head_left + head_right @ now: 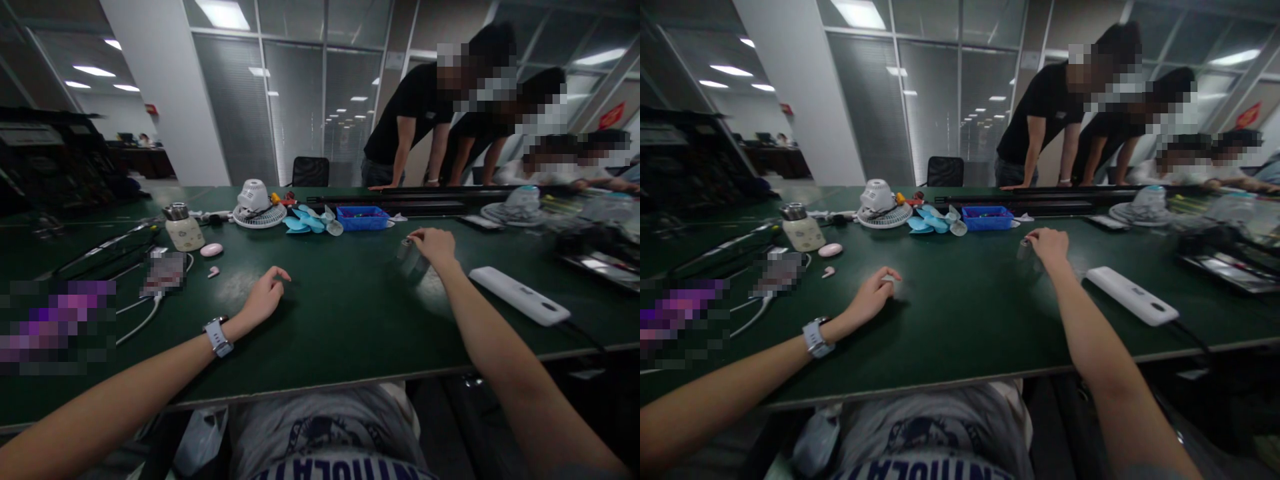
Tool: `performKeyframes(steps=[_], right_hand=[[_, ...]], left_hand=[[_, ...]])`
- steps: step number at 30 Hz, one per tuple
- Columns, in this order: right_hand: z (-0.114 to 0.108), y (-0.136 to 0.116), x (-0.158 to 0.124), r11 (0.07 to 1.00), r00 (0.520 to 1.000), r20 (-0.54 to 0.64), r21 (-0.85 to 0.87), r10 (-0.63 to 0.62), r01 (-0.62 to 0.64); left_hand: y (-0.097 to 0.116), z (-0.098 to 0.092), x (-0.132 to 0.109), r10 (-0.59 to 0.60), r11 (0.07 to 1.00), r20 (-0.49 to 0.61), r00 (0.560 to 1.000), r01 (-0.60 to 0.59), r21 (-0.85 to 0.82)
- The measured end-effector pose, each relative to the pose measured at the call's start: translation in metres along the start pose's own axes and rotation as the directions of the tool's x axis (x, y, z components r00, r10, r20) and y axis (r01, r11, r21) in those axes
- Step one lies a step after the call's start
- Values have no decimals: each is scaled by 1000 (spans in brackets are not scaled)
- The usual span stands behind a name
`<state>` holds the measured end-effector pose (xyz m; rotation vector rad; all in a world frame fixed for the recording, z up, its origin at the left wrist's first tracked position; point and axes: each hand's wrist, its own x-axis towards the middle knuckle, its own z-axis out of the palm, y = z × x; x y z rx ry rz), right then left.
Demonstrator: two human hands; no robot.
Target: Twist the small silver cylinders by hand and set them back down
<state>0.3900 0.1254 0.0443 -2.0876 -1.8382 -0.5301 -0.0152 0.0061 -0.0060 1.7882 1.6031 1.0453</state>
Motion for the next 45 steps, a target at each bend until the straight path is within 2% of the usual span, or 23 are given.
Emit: performKeyframes(steps=[6, 12, 16, 19, 22, 24, 27, 30, 34, 37, 40, 42, 45], right_hand=[[-3, -2, 1, 1000, 1000, 27, -11, -5, 5], [-2, -4, 0, 1000, 997, 83, 9, 1, -1], [-3, 10, 5, 998, 991, 132, 48, 21, -28], [-3, 31, 12, 992, 966, 257, 122, -6, -27], [-1, 50, 17, 983, 902, 422, 181, -91, 15], [0, 56, 18, 982, 883, 451, 180, -128, 50], [-1, 50, 15, 979, 894, 416, 180, -169, 101], [-5, 24, 6, 944, 886, 372, 279, -276, 177], [-5, -46, -22, 815, 880, 195, 503, -433, 290], [-2, -111, -53, 609, 875, 33, 731, -482, 308], [1, -163, -85, 337, 856, -40, 909, -515, 245], [1, -184, -101, 190, 839, -85, 957, -537, 219], [3, -197, -113, 94, 818, -142, 968, -557, 232]], left_hand=[[0, 0, 0, -14, 1000, 3, 1000, 14, 2], [-3, 0, 1, 23, 1000, 21, 1000, -23, -7], [-4, 0, 0, 29, 1000, 23, 999, -29, -2], [-6, 1, 1, 43, 999, 25, 999, -43, -10], [-9, 2, 2, 54, 998, 30, 998, -54, -14], [-10, 2, 2, 52, 999, 30, 998, -52, -10], [-10, 2, 3, 45, 999, 25, 999, -46, 4], [-10, 2, 2, 51, 999, 23, 998, -52, 8], [-8, 2, 2, 86, 996, 41, 995, -85, -37], [0, 1, 2, 146, 982, 47, 988, -139, -126], [13, 1, 2, 206, 967, -4, 979, -204, -152], [20, 1, 1, 226, 965, -55, 973, -231, -125], [25, 3, 2, 282, 951, -95, 955, -291, -105]])
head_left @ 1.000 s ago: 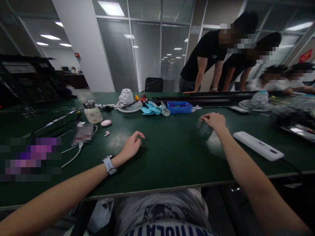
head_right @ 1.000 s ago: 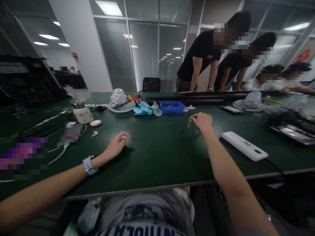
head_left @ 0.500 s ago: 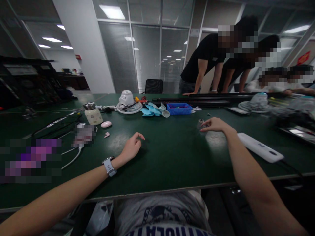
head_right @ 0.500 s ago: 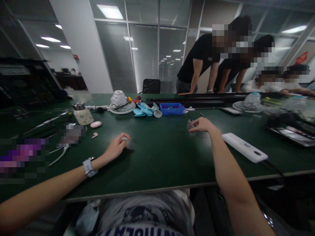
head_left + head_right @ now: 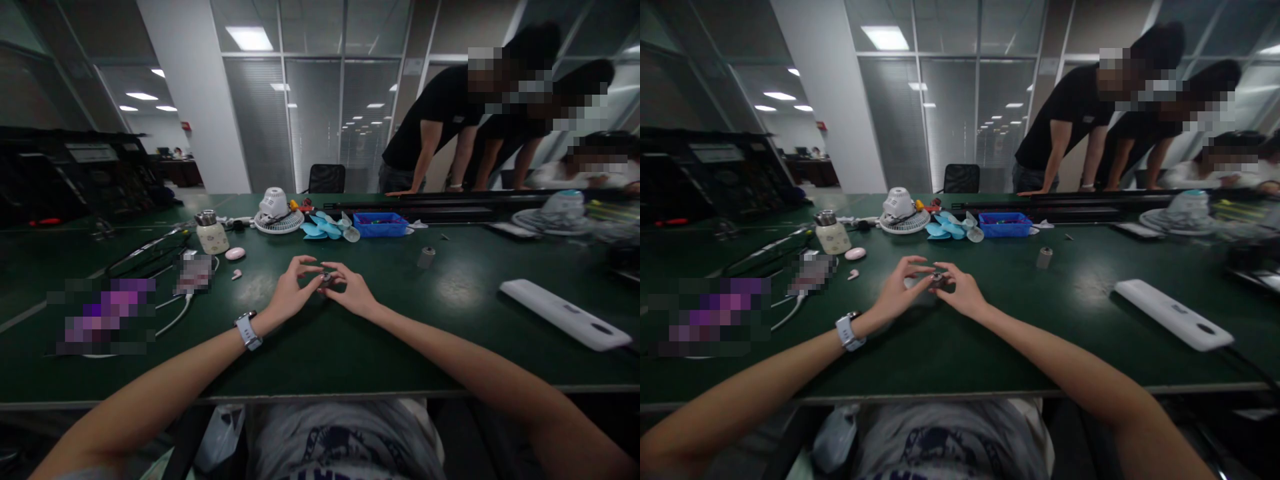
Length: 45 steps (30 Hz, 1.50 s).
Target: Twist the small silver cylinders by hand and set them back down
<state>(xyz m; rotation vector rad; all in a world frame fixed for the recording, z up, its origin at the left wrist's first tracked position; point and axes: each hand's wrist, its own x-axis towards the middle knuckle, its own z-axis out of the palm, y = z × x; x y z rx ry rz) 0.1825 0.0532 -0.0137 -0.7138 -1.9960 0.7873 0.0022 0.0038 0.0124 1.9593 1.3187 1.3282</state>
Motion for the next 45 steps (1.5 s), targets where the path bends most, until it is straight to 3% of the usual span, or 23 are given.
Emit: performKeyframes(steps=[3, 10, 15, 17, 22, 25, 30, 33, 36, 41, 45], right_hand=[[1, 4, -1, 1000, 1000, 21, -10, -23, 23], [0, 8, 0, 995, 999, 38, -86, -39, 42], [-2, 3, -3, 991, 999, 16, -128, -32, 34], [-4, 0, -4, 990, 999, 14, -136, -33, 34], [-7, -2, -5, 982, 999, 27, -186, -38, 43], [-7, -3, -3, 972, 998, 34, -226, -53, 59], [-15, -5, -2, 965, 994, 83, -249, -67, 86], [-39, -3, -2, 950, 994, 107, -307, -20, 52], [-82, 2, -3, 900, 988, 98, -429, 122, -69], [-171, 16, -5, 648, 915, 40, -718, 401, -253], [-226, 32, -15, 485, 844, -94, -782, 528, -391]], left_hand=[[-5, 4, 4, 49, 999, -19, 999, -49, -17], [-15, 11, 14, 31, 998, -78, 997, -34, -46], [-4, 4, 12, -14, 998, -238, 971, -1, -62], [-7, -1, 11, -40, 999, -253, 967, 32, -38], [-32, -7, 6, -183, 983, -24, 983, 183, 8], [-42, -4, 2, -189, 982, 123, 974, 188, 23], [-45, -1, 0, -149, 989, 120, 982, 148, 17], [-46, -2, 1, -179, 984, 57, 982, 179, -4], [-45, -3, 1, -192, 981, 13, 981, 193, -29], [-36, -4, 0, -241, 970, 16, 970, 241, -26], [-32, -4, 0, -260, 966, 23, 965, 260, -5]])
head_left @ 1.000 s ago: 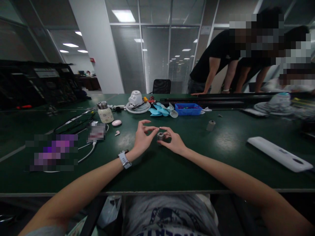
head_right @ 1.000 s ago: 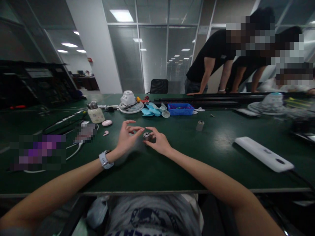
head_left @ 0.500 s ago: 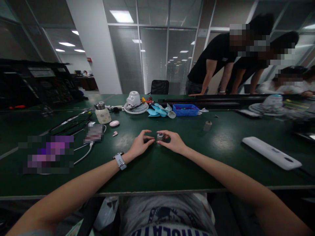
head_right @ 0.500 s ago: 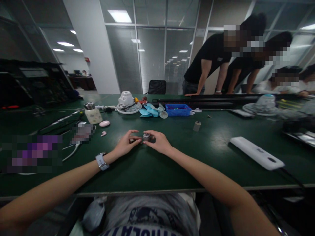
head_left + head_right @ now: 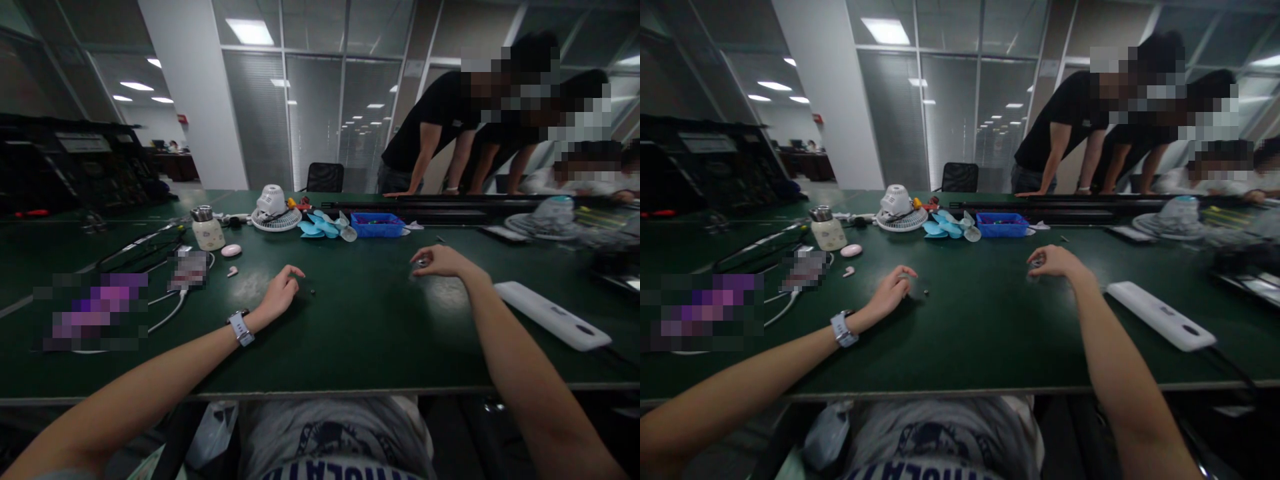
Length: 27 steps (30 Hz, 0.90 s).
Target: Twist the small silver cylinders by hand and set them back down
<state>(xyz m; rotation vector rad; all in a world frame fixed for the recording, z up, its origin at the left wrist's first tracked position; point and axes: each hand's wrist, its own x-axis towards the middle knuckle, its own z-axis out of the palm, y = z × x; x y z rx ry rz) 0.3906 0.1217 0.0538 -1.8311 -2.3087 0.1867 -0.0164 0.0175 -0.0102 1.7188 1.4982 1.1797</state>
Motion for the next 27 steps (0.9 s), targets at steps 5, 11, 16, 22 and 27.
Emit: performKeyframes(steps=[5, 11, 16, 22, 27], right_hand=[[-4, 38, -1, 987, 985, -53, 22, 163, -162], [1, 47, 0, 984, 979, -94, -12, 178, -180], [-6, 46, -3, 989, 985, -95, -31, 143, -146], [3, -44, -13, 986, 857, -499, -159, -130, 57], [71, -162, -34, 763, 716, -339, -11, -610, 646]], left_hand=[[-2, -1, 0, -7, 999, 7, 1000, 7, 45], [-4, -3, 1, -10, 995, 5, 1000, 9, 94], [-6, -3, 2, -19, 991, 0, 1000, 19, 130], [-4, -3, 2, -23, 977, -11, 1000, 25, 212], [3, -2, 0, -31, 979, -28, 999, 36, 202]])
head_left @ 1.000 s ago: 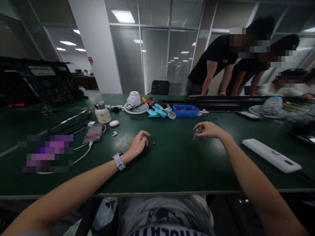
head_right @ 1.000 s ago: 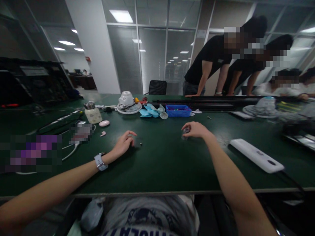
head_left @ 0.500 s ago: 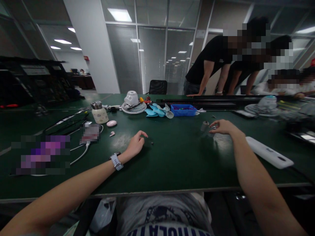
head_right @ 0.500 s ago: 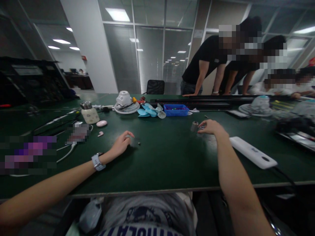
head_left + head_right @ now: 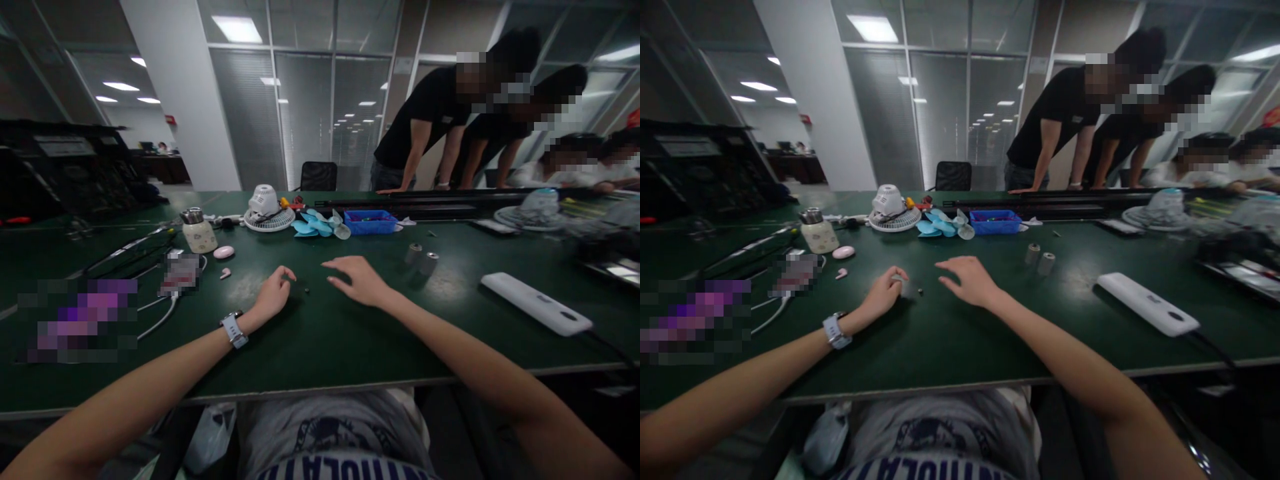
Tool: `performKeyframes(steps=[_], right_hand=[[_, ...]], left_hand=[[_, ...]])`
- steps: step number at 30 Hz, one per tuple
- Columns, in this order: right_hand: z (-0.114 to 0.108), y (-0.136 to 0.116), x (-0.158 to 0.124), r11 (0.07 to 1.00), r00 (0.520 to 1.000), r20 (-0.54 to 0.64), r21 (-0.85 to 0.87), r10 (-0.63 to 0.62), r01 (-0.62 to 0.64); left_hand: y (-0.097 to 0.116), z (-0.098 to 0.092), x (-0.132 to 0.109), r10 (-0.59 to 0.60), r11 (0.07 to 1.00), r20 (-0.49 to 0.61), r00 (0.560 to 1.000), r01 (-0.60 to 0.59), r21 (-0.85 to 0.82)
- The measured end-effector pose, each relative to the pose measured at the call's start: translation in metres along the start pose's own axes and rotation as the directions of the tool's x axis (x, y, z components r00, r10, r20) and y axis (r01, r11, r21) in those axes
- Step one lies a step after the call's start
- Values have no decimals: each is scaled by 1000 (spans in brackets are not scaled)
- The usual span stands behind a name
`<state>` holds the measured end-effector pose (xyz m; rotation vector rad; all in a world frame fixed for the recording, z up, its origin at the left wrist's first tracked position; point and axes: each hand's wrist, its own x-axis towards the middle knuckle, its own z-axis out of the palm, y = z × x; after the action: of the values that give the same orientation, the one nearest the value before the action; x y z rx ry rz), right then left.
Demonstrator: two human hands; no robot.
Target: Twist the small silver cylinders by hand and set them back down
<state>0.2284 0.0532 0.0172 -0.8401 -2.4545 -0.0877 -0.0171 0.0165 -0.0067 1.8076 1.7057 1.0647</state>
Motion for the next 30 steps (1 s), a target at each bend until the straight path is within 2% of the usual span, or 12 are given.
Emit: performKeyframes(steps=[3, 6, 14, 18, 20, 22, 24, 26, 28, 30], right_hand=[[33, -31, 4, 988, 979, 134, 61, -151, 144], [41, -34, 4, 988, 976, 154, 45, -155, 150], [25, -8, 1, 1000, 993, 117, 15, -18, 16], [17, 17, -7, 994, 991, 102, 65, 85, -92], [2, 34, -10, 989, 987, 71, 37, 141, -144], [-24, 53, -12, 971, 973, -6, -64, 229, -229], [-57, 74, -16, 908, 926, -123, -187, 357, -375], [-89, 94, -26, 793, 838, -206, -272, 506, -546], [-113, 113, -40, 667, 734, -202, -313, 648, -676], [-126, 127, -54, 579, 644, -122, -337, 755, -743]], left_hand=[[2, 0, -1, 30, 999, -21, 999, -31, -29], [0, 1, -1, 48, 997, -12, 999, -48, -56], [-5, 2, 0, 42, 996, 33, 999, -39, -75], [-2, 0, -2, 42, 996, 43, 998, -39, -77], [-2, 1, -2, 39, 996, 45, 998, -35, -77], [-3, 1, -2, 42, 996, 47, 998, -38, -78], [-6, 3, -1, 49, 996, 48, 998, -46, -74], [-8, 4, 0, 58, 996, 52, 997, -54, -68], [-9, 4, 1, 58, 996, 56, 997, -55, -67], [-8, 4, 0, 50, 996, 60, 997, -46, -71]])
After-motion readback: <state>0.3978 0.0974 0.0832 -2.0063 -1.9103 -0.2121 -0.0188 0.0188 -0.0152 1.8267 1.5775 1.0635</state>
